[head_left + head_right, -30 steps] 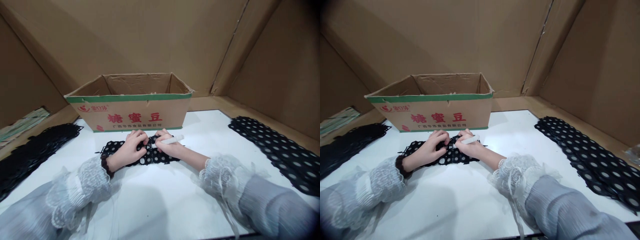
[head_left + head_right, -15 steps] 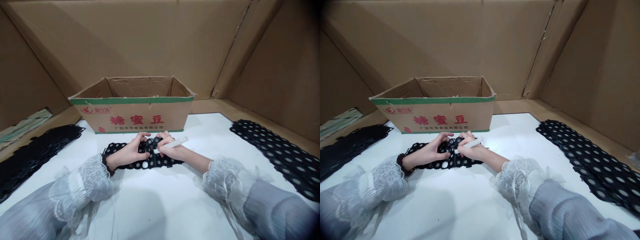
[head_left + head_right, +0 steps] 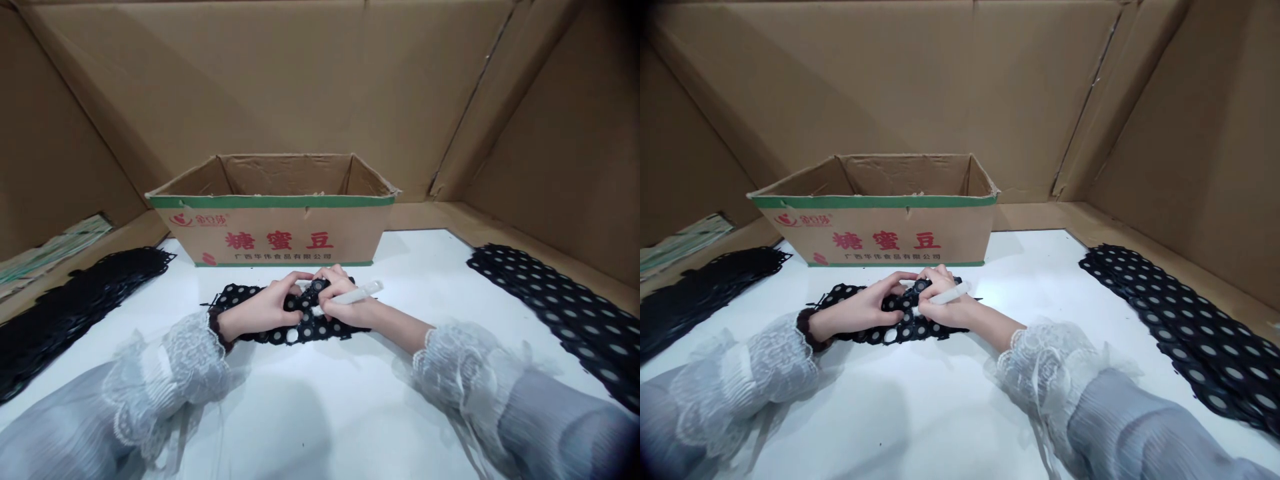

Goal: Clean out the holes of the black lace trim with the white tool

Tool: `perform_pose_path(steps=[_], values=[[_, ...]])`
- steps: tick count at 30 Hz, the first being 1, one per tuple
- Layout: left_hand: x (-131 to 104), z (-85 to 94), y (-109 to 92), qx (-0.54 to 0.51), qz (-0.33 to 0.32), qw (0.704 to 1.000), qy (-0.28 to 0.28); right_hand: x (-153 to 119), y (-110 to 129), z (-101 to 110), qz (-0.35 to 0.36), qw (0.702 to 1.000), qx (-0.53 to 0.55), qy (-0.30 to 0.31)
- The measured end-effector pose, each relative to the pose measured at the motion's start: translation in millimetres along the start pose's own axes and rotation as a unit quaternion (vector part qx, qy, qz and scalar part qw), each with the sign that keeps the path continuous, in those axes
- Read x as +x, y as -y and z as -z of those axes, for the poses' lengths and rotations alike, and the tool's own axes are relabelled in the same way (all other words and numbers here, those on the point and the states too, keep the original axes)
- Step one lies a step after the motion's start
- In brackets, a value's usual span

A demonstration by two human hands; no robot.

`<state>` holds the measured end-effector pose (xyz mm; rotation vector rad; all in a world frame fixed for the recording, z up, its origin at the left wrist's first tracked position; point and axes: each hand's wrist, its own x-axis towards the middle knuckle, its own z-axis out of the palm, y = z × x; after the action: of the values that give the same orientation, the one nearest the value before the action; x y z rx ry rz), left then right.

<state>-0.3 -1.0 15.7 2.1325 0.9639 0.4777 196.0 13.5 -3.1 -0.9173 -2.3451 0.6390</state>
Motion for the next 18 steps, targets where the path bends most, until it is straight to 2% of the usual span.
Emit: perform_pose_path(steps=[4,8,12,14,18], values=[[-1.4,-3.1,-3.5,0.016,0.037,0.999,-0.027,-1.4,-0.5,0.4,0.019,0.999,-0.025,0.001],[-3.4,-11.5,-11.7,0.069,0.109,0.987,-0.094,-4.5,5.9,-5.0,0.052,0.993,-0.108,-0.012],[-6.4,-15.7,-18.4,0.115,0.168,0.972,-0.117,-3.7,13.2,-13.0,0.019,0.98,-0.197,-0.032],[-7.4,-12.5,-16.6,0.107,0.16,0.975,-0.111,-2.0,13.5,-14.7,0.003,0.976,-0.214,-0.044],[-5.8,-0.2,-5.8,0.048,0.098,0.992,-0.066,0.5,10.3,-12.8,-0.009,0.974,-0.22,-0.054]])
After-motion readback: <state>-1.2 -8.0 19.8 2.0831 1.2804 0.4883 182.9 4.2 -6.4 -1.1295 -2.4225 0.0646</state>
